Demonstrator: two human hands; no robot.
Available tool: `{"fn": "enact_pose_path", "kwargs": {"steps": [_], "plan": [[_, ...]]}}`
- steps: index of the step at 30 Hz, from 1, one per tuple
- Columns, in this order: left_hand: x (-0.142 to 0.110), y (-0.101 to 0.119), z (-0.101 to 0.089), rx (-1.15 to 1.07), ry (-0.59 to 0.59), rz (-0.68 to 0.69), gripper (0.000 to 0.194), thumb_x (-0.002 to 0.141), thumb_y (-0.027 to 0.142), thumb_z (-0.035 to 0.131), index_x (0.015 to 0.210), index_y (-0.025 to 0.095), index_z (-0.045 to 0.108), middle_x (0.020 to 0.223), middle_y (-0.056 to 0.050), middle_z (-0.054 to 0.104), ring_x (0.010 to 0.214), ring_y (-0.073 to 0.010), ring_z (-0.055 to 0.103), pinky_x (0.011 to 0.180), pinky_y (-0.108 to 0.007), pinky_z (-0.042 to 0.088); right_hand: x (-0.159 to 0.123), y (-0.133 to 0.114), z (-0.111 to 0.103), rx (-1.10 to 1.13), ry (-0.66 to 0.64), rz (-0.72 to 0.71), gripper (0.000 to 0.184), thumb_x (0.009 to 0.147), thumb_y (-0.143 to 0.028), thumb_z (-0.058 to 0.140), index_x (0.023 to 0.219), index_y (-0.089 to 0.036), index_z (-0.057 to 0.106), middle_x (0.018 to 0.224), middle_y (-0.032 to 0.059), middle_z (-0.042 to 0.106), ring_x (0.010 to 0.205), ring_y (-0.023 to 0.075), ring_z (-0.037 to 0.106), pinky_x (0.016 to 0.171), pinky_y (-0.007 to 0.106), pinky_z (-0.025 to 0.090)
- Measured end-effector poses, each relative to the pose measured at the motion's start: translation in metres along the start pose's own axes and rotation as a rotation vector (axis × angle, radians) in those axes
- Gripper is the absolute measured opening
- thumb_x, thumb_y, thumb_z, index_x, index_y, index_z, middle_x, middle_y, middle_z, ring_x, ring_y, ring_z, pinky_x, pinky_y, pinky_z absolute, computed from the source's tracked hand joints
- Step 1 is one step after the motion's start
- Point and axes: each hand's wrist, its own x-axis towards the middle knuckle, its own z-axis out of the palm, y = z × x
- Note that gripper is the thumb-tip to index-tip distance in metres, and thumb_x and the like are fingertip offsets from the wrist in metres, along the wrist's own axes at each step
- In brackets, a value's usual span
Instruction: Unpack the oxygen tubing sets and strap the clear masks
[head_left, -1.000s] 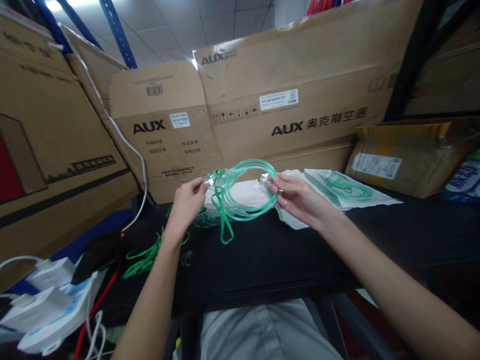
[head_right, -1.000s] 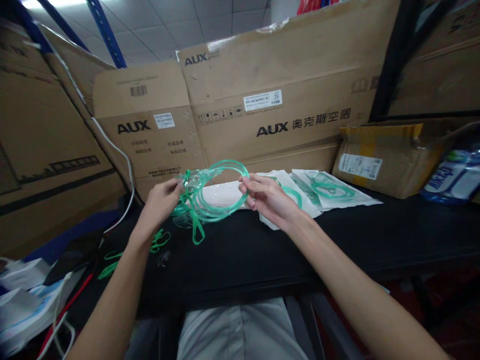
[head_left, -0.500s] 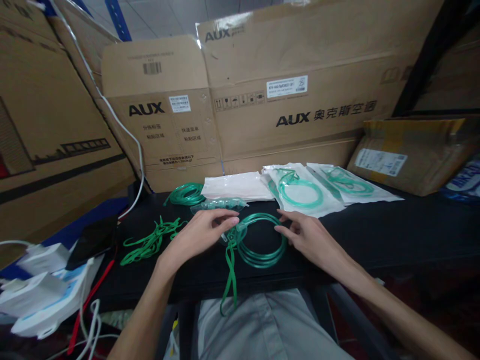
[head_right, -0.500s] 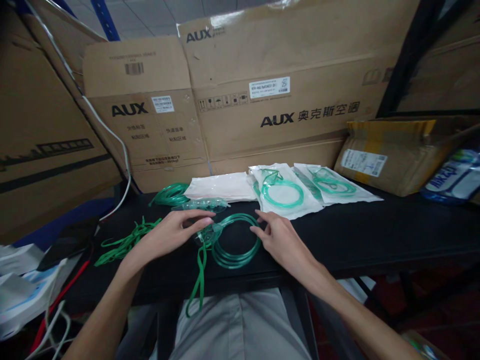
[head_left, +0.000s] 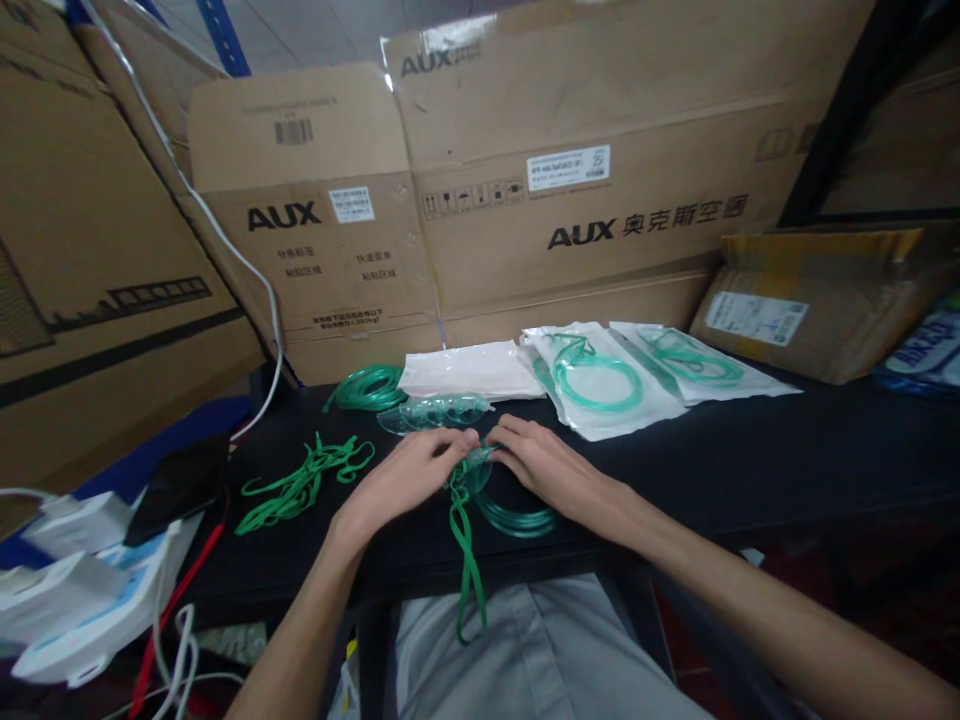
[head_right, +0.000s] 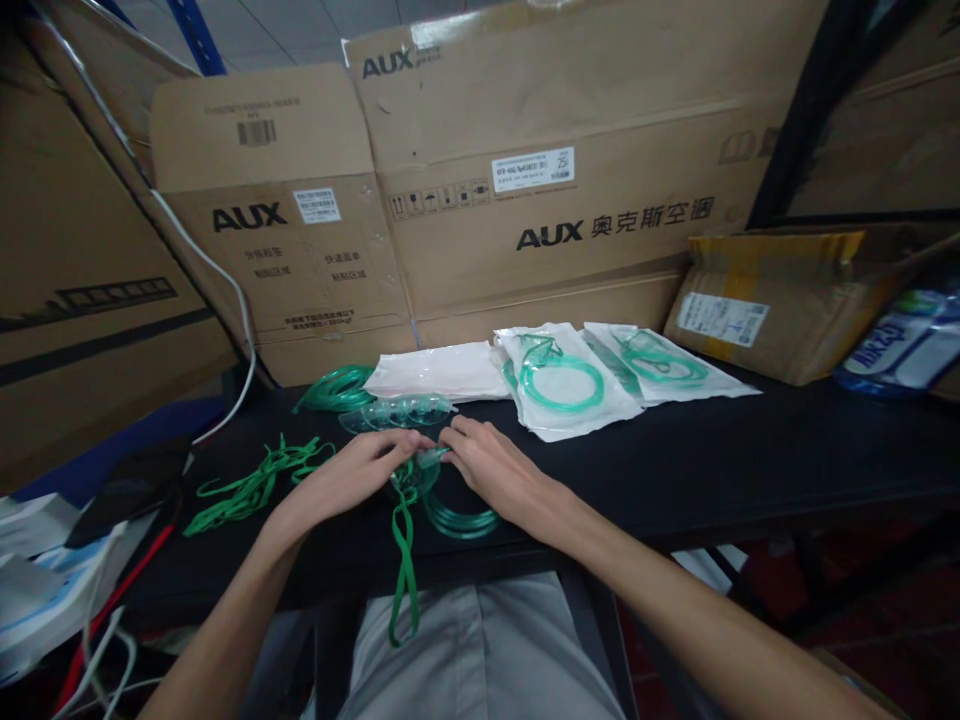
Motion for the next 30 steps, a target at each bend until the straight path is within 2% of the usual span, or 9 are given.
{"fn": "enact_pose_path", "kwargs": {"steps": [3,10,14,17,22,25,28,30], "plan": [[0.004,-0.001,0.004,-0.060,-0.029,-0.022,0.059,0.099,0.060,0.031,0.100,0.024,0.077,0.108,-0.001,0.077,0.109,-0.0260,0.065,0.102,-0.032,0.042,-0.003,-0.001,0.004,0.090,0.076,-0.034,0.013,0.101,-0.017,0.046,0.096,-0.019,0.058,0.096,0.0058,0.058,0.081,0.0179,0.059,0.073,0.029,0.047],[0.006,-0.002,0.005,-0.009,-0.118,0.000,0.050,0.094,0.058,0.040,0.095,0.023,0.076,0.095,0.000,0.076,0.090,-0.0237,0.066,0.087,-0.030,0.049,-0.003,0.004,0.012,0.236,0.090,-0.075,0.015,0.101,-0.015,0.042,0.096,-0.020,0.055,0.094,0.0038,0.055,0.082,0.0163,0.057,0.076,0.028,0.047],[0.005,-0.007,0.002,0.027,-0.131,0.011,0.048,0.093,0.056,0.040,0.092,0.023,0.076,0.088,0.000,0.075,0.086,-0.0235,0.065,0.085,-0.030,0.050,-0.005,0.009,0.020,0.178,0.095,-0.145,0.021,0.095,-0.005,0.039,0.095,-0.018,0.056,0.093,0.0049,0.058,0.079,0.0165,0.054,0.072,0.027,0.045],[0.003,-0.009,-0.002,0.053,-0.167,0.015,0.051,0.095,0.057,0.037,0.096,0.021,0.073,0.094,-0.001,0.074,0.090,-0.0231,0.064,0.087,-0.030,0.048,-0.004,0.011,0.023,0.138,0.082,-0.190,0.027,0.089,0.001,0.039,0.098,-0.017,0.057,0.093,0.0058,0.060,0.080,0.0170,0.055,0.072,0.026,0.044],[-0.001,-0.002,-0.005,0.085,-0.207,0.014,0.051,0.097,0.058,0.036,0.095,0.020,0.070,0.096,-0.001,0.072,0.091,-0.0219,0.063,0.087,-0.029,0.045,-0.003,0.008,0.021,0.095,0.014,-0.148,0.032,0.086,0.006,0.038,0.097,-0.015,0.060,0.089,0.0058,0.063,0.080,0.0167,0.058,0.072,0.025,0.043],[-0.005,0.001,-0.010,0.102,-0.174,0.027,0.044,0.097,0.054,0.041,0.098,0.022,0.070,0.099,0.000,0.072,0.093,-0.0209,0.063,0.088,-0.028,0.043,-0.004,0.008,0.021,0.029,-0.015,-0.112,0.030,0.087,0.006,0.040,0.095,-0.014,0.061,0.085,0.0052,0.063,0.077,0.0168,0.057,0.071,0.027,0.041],[-0.010,-0.002,-0.020,0.182,-0.054,0.039,0.034,0.091,0.052,0.056,0.099,0.022,0.069,0.101,-0.001,0.071,0.093,-0.0213,0.063,0.085,-0.028,0.042,-0.005,0.008,0.021,-0.011,-0.041,-0.070,0.027,0.088,0.006,0.042,0.096,-0.013,0.059,0.087,0.0055,0.063,0.079,0.0169,0.058,0.071,0.027,0.040],[-0.013,-0.006,-0.029,0.214,0.022,0.034,0.035,0.087,0.054,0.061,0.099,0.022,0.069,0.100,-0.001,0.072,0.090,-0.0214,0.062,0.082,-0.028,0.043,-0.004,0.006,0.019,-0.029,-0.059,-0.055,0.022,0.094,0.001,0.043,0.097,-0.013,0.059,0.089,0.0062,0.064,0.080,0.0168,0.059,0.072,0.027,0.042]]}}
